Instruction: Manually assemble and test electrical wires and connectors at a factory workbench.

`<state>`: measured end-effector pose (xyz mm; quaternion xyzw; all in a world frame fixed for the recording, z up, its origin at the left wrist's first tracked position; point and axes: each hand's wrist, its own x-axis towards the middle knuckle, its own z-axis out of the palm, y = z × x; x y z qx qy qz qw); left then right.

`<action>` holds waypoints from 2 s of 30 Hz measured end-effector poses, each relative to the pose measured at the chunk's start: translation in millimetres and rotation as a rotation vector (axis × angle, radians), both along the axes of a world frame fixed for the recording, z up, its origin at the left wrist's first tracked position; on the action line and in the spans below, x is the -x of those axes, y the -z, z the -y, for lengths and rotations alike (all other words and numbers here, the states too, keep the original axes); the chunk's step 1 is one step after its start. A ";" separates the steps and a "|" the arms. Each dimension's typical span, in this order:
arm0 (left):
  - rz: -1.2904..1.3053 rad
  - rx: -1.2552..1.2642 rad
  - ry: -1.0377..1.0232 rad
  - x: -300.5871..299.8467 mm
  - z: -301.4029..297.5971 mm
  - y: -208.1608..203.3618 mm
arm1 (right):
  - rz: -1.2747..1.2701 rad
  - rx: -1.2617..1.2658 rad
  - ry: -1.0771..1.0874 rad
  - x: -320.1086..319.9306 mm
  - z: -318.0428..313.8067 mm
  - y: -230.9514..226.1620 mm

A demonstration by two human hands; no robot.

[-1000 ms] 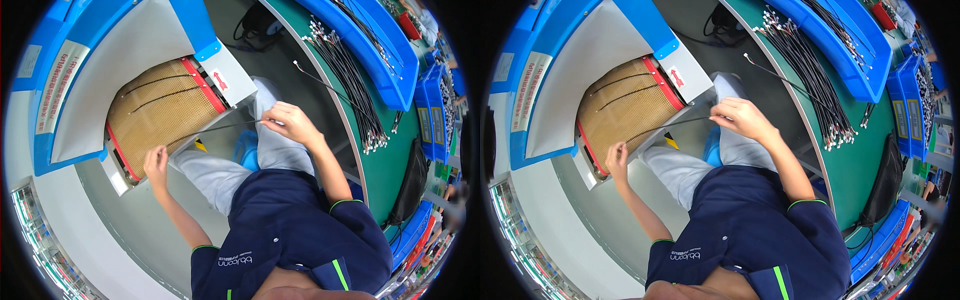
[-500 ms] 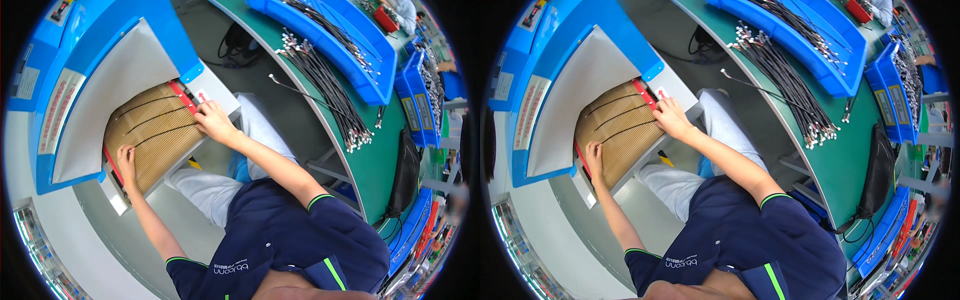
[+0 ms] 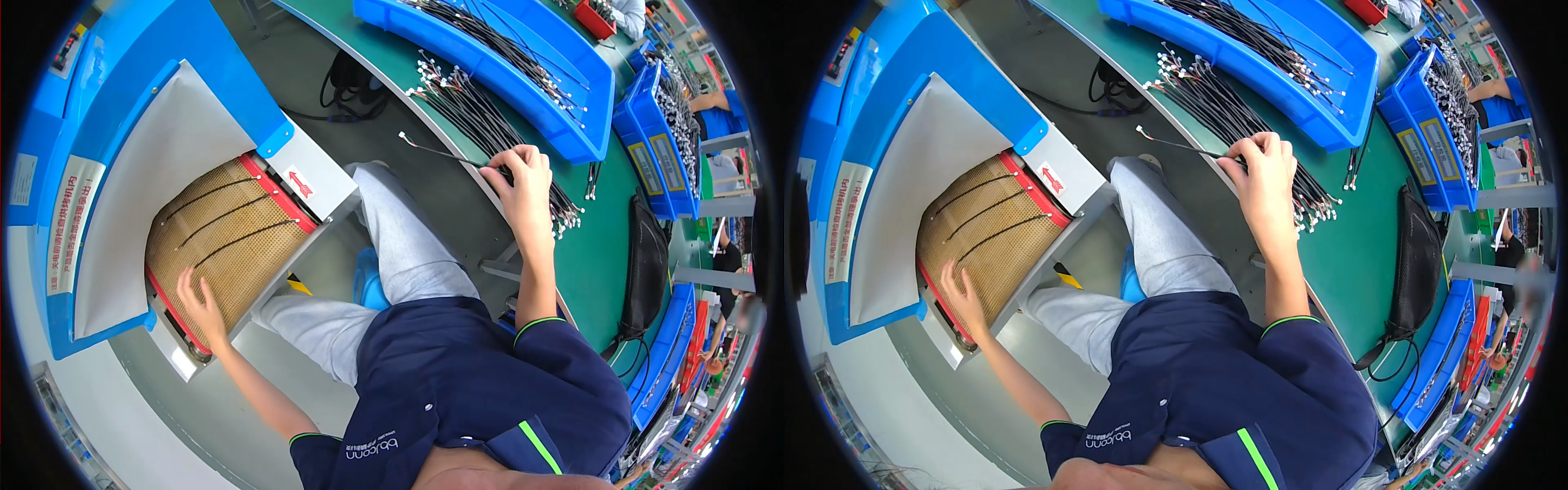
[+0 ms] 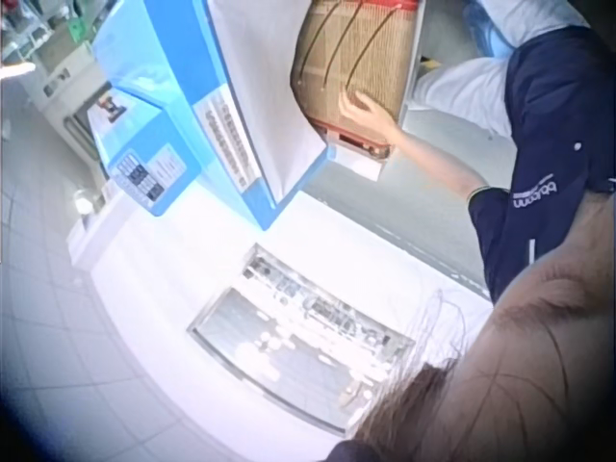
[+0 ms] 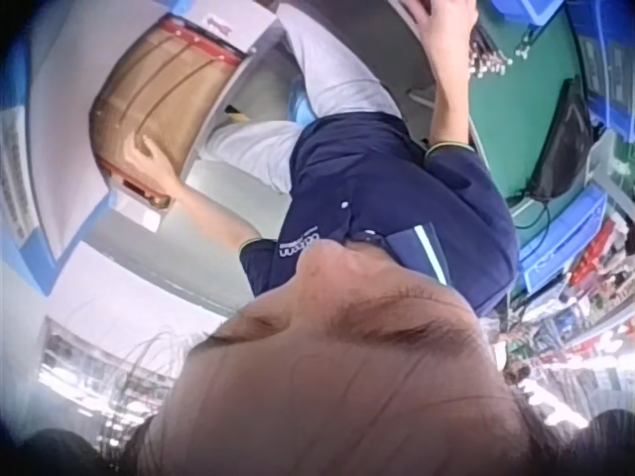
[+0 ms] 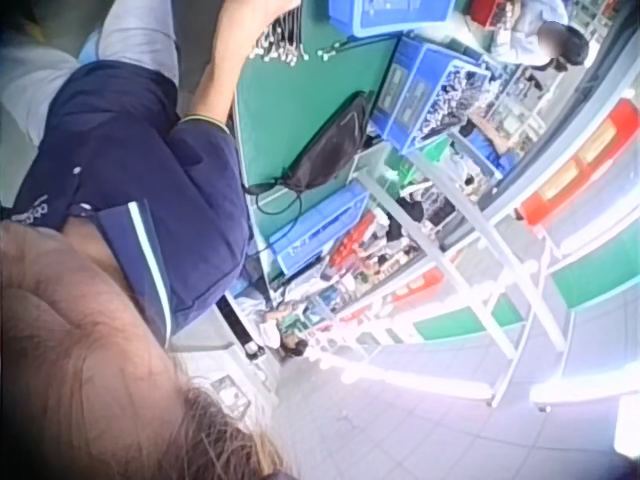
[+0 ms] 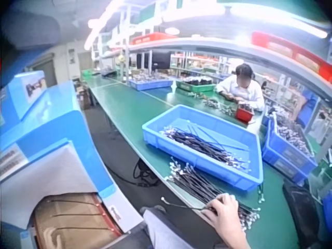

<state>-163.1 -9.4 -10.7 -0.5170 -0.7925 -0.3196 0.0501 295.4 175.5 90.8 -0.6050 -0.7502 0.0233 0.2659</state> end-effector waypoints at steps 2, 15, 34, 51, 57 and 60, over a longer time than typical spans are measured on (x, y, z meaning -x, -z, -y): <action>0.022 -0.012 0.037 -21.7 -3.8 -2.3 | 0.073 -0.066 -0.031 -2.3 -0.5 0.5; 0.152 -0.204 0.430 -180.3 -61.9 -43.4 | -0.200 0.316 -0.512 46.7 41.0 -14.0; 0.120 0.124 0.536 -180.6 -33.7 -42.1 | -0.532 0.500 -0.885 101.9 50.7 61.8; 0.231 0.130 0.683 -177.2 -38.6 -47.5 | -0.408 0.177 -1.115 108.4 46.3 70.9; 0.045 -0.010 0.697 -178.7 -40.9 -42.7 | -0.497 0.557 -1.085 105.2 39.6 66.9; 0.062 -0.052 0.672 -181.5 -40.0 -38.8 | -0.512 0.630 -1.026 105.2 40.3 64.9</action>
